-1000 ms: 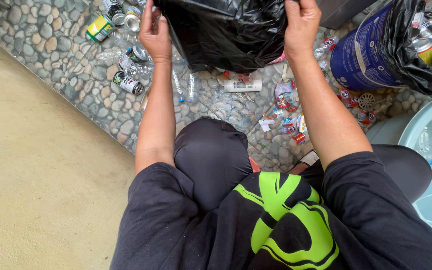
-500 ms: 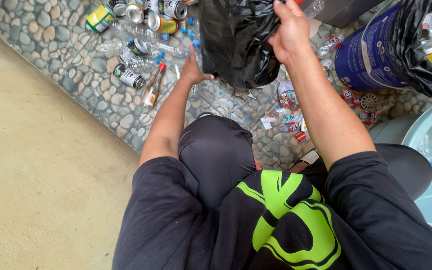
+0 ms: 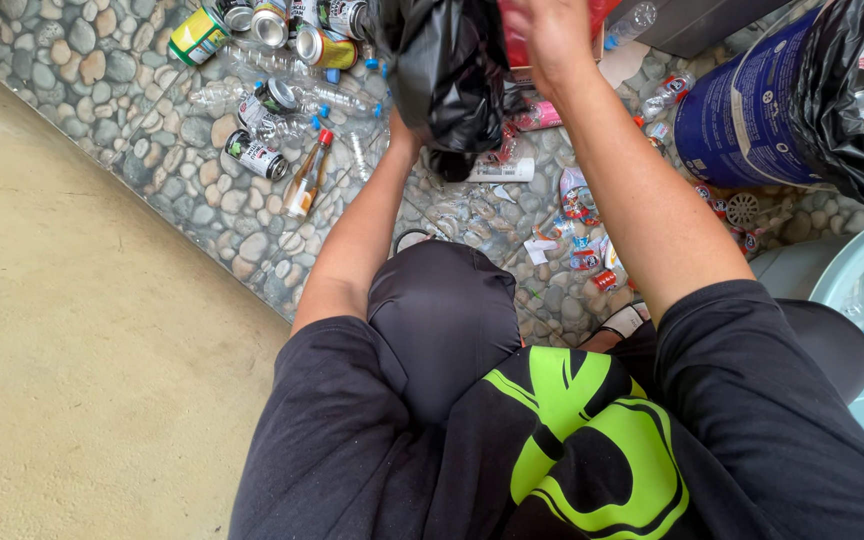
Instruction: The person sits on a pebble-patterned floor and sorts recyclables from a black plastic bag. They use scissors to cut open plastic bottles and place the cut pieces into a light blue basin. The person also picks up and organizes various plastic bottles and aluminum cans from the floor and the bag.
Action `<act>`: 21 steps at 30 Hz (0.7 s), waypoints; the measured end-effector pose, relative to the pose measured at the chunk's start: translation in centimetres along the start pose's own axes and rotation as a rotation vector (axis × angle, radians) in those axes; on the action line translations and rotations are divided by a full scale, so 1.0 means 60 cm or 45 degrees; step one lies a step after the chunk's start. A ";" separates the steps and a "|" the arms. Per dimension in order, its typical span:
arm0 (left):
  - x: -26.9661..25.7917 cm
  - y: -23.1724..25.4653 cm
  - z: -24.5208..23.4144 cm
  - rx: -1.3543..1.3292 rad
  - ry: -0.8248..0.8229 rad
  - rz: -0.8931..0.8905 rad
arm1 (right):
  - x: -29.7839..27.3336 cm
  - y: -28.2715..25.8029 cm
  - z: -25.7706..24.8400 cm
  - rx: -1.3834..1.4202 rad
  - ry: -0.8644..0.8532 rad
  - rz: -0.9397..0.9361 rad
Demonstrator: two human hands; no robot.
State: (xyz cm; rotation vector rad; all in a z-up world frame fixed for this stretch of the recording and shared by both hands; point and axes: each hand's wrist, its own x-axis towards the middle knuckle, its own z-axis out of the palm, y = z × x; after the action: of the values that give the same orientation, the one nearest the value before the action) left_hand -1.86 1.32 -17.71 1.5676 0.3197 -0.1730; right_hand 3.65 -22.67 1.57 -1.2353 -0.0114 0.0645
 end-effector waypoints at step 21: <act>-0.096 0.065 0.051 -1.360 -0.757 -0.596 | -0.225 0.228 -0.043 0.146 -0.028 1.145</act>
State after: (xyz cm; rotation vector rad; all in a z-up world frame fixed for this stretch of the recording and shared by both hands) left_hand -5.81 -2.24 -12.31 0.3278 0.2326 -0.6890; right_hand -10.30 -21.38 -11.84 -1.0430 0.5235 0.8468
